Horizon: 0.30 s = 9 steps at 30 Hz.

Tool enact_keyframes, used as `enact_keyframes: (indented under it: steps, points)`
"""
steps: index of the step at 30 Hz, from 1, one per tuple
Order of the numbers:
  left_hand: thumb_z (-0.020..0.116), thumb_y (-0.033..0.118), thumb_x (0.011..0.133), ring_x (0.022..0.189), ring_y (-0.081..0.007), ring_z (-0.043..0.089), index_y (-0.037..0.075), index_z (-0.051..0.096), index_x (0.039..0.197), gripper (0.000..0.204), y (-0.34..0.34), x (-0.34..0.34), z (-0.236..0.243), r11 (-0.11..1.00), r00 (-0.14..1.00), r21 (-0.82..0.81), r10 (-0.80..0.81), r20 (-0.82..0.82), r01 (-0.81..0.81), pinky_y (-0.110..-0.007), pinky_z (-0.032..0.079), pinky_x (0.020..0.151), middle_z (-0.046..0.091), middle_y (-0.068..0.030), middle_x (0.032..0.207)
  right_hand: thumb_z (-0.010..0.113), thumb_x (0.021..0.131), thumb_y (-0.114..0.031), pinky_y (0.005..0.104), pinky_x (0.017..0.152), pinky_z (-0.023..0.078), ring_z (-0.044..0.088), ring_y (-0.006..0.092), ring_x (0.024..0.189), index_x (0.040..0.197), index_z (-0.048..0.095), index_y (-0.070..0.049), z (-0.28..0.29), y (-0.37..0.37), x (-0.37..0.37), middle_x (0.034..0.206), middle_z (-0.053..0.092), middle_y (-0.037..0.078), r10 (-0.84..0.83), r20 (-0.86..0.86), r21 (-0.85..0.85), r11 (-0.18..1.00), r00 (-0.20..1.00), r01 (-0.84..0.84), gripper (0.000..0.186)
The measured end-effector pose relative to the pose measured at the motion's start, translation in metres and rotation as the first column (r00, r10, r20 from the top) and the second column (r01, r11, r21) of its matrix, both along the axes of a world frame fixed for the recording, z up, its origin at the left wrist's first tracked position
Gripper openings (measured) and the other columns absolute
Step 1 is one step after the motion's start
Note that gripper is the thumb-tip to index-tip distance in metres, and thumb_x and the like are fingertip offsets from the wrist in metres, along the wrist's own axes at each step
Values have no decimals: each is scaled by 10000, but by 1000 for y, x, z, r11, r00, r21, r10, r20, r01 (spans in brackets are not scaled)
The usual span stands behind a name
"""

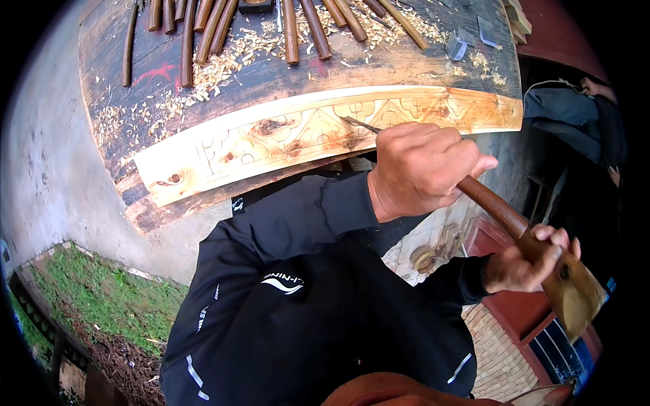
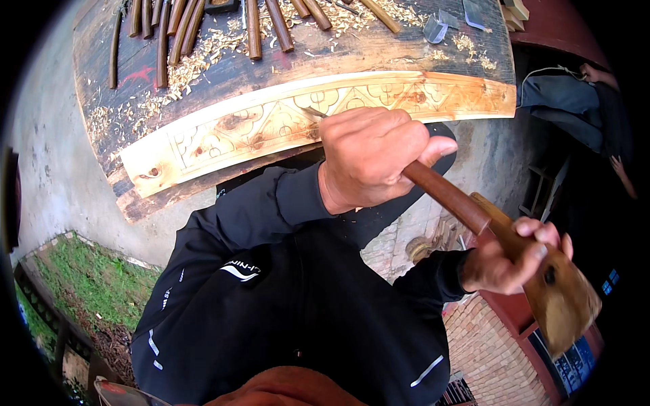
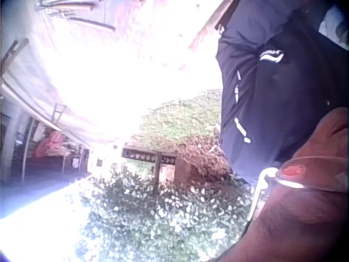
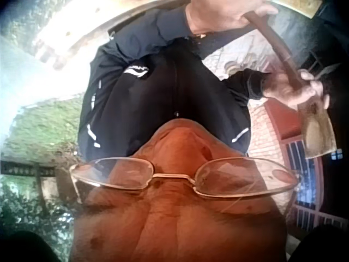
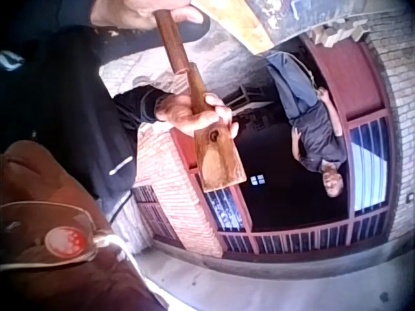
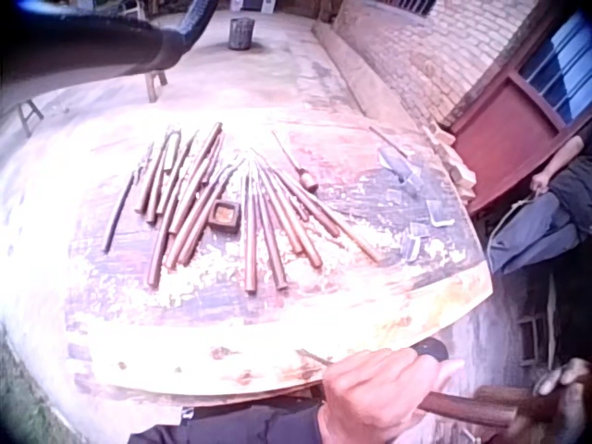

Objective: The person uses a wooden mallet and a chisel to carve a decorative pattern into a long plank of wood. They repeatedly strike the chisel to remove wood shavings and refine the design along the plank's length.

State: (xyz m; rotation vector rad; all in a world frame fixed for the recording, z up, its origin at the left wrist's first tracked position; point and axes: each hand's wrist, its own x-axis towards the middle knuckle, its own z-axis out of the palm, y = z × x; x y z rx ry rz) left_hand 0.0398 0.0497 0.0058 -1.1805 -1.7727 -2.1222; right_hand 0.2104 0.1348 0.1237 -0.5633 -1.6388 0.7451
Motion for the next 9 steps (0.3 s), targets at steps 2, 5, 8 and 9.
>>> enact_keyframes:
  steps: [2,5,8,9]
  points:
    - [878,211,782,453,-250,494,95,494,631,429,4,-2,1,1000,1000,10,19,18,-19,-367,373,438,444,-60,546,644,903,25,280,664,529,582,143,736,1245,510,2,10,0,-10,912,618,100,109,-149,130,987,983,-90,368]
    - [879,176,778,459,-257,505,92,502,631,413,2,-4,5,999,998,1,43,37,-43,-373,383,438,458,-63,550,724,869,36,348,823,594,661,193,899,1330,500,34,-4,9,-1,1081,662,145,-326,477,515,856,817,41,513]
    - [866,171,795,457,-260,504,93,502,632,407,2,-2,0,999,999,19,26,44,-27,-374,385,439,468,-65,550,686,915,38,348,919,591,683,212,1014,1403,474,31,14,20,9,1167,670,164,-345,503,443,890,792,106,532]
    - [859,168,806,457,-261,504,92,502,633,403,1,-2,2,1000,999,12,21,45,-22,-372,387,441,473,-65,549,686,915,38,348,919,591,683,212,1014,1403,474,31,14,18,9,1167,670,164,-346,503,441,891,792,109,532]
